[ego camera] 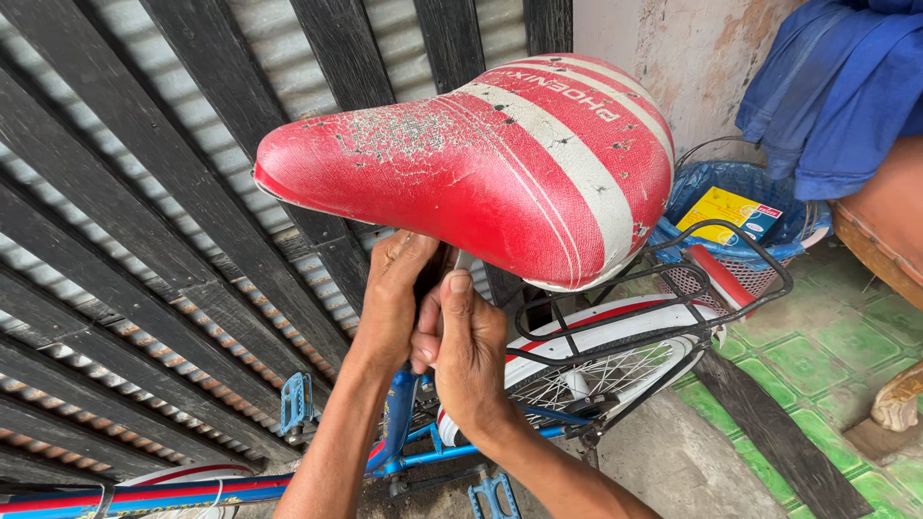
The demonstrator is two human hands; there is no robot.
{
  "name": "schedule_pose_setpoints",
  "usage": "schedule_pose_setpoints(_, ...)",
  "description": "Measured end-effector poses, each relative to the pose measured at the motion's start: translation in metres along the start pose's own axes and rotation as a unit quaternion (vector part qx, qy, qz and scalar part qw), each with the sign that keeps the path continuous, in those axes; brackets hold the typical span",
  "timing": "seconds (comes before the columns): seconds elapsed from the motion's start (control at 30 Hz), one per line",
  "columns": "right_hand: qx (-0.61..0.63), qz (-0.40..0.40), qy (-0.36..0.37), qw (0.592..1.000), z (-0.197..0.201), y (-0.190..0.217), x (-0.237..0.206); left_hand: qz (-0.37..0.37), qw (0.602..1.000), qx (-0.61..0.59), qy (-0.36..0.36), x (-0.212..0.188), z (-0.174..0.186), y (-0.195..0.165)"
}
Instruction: The person removes a red and white bicycle seat from a blue bicycle using a wrench, then carries it to a red bicycle and installs it by tightening the seat post clamp. The person uses a wrench to secure the seat on the red bicycle.
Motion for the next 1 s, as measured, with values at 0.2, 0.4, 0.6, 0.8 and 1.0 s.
schedule_pose_setpoints(0.2, -0.040, 0.017, 0.041, 0.998, 0.007, 0.011, 0.002, -0.015, 0.998, -0.032, 0.048, 0.001, -0.004, -0.004)
schedule_pose_setpoints(0.4, -0.528, 0.354, 0.133, 0.761, 0.032, 0.119, 0.024, -0.004, 0.996, -0.071, 0.057, 0.003, -0.005, 0.004)
schedule_pose_setpoints(0.6, -0.555, 0.358, 0.113, 0.743, 0.052, 0.124, 0.026, 0.000, 0.995, -0.092, 0.048, 0.004, -0.008, 0.001)
schedule_pose_setpoints(0.8, -0.323, 0.147, 0.019, 0.935, 0.116, 0.087, 0.009, -0.148, 0.988, 0.033, 0.036, -0.011, -0.010, -0.034)
schedule_pose_setpoints(1.0, 0.084, -0.148, -0.038, 0.985, 0.151, 0.090, 0.047, -0.200, 0.969, 0.022, -0.143, -0.006, 0.002, -0.057)
Point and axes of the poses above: each hand's wrist, its own x-axis towards the middle knuckle, its own z-axis out of the back of the hand, y = z × x, the point moved 7 cm from there along x, towards the middle knuckle, and after that the axes turned 3 degrees about x, right-handed, at the moved point
